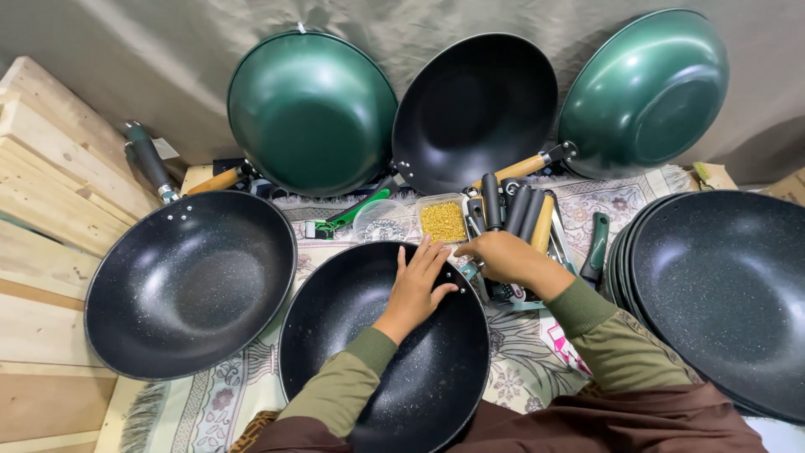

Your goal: Assembling a wok by attaching a handle or component using a screwdriver and small screws.

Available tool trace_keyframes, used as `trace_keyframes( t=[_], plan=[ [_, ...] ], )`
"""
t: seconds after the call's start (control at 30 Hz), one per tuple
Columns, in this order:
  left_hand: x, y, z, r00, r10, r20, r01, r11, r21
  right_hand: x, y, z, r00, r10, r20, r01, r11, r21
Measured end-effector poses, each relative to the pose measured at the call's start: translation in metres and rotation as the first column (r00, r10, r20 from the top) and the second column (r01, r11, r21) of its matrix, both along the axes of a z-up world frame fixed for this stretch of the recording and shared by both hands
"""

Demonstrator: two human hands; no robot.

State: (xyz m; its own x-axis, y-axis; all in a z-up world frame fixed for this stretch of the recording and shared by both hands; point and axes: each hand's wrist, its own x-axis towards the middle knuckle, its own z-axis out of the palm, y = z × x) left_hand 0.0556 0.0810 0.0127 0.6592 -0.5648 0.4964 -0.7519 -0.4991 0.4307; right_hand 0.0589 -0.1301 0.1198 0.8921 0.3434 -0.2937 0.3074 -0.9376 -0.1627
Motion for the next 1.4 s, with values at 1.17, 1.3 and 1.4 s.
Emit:
trace_keyframes(
  t=[1.17,1.3,1.4],
  plan=[
    [0.056,-0.135,0.004,0.933,0.019,-0.359,-0.098,0.974,-0.203,0.033,-0.12,-0.027,0.736,-0.676,0.048,0.583,0.668,0.463],
    [0.056,-0.163,-0.008,0.956,0.173,-0.238,-0.189,0.981,-0.045,0.039,-0.117,-0.047,0.632,-0.753,-0.18,0.653,0.394,0.646],
    [0.037,-0.167,0.014,0.934,0.311,-0.174,-0.311,0.95,0.027,0.038,-0.115,-0.044,0.597,-0.771,-0.223,0.675,0.332,0.659]
  ],
)
